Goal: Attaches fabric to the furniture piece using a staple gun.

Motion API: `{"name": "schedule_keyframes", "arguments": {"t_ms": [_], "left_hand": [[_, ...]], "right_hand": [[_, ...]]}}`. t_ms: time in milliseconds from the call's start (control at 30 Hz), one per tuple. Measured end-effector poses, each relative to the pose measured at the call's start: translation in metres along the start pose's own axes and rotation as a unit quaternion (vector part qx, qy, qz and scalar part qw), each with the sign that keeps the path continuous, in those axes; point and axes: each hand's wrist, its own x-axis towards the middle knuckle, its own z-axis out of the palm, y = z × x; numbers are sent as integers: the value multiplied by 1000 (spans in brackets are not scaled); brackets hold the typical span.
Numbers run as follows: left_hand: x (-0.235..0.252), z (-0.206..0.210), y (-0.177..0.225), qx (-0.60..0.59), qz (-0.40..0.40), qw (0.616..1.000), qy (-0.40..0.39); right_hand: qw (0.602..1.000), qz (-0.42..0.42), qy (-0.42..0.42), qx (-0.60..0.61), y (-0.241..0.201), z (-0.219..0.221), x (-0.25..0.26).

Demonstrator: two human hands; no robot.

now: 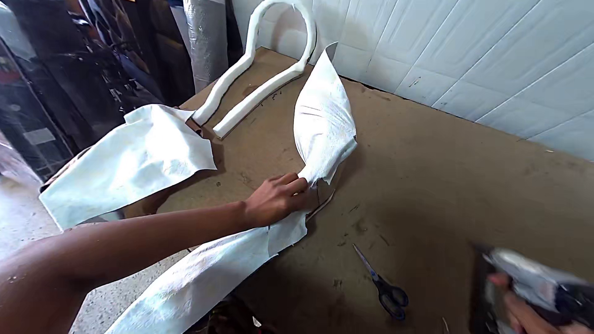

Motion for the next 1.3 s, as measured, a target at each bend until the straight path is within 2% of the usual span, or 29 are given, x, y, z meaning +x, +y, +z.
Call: {"name": "schedule_keyframes", "arguments": {"t_ms": [67,133,200,300,467,1033,1300], "left_hand": [[-1,2,0,-8,-2,1000,5],[0,3,-2,-11,-6,1000,11],[-1,2,-2,-15,-11,1000,14],[-1,2,-4,-25,-16,1000,10],[1,3,-5,-40,-20,999,6],[-1,3,-8,-66,-12,998,4],[1,4,-5,-61,-27,998,10]], "right_hand": [[993,-109,-7,-35,-82,53,24],[980,-195,-7,-40,-126,116,38],[965,-261,-26,-29,-141,167,44],[950,-307,-54,1,-153,205,58],[945,-321,-66,-7,-150,215,78],[949,-301,-93,1,-133,217,72],[943,-305,-108,77,-118,225,63]]}}
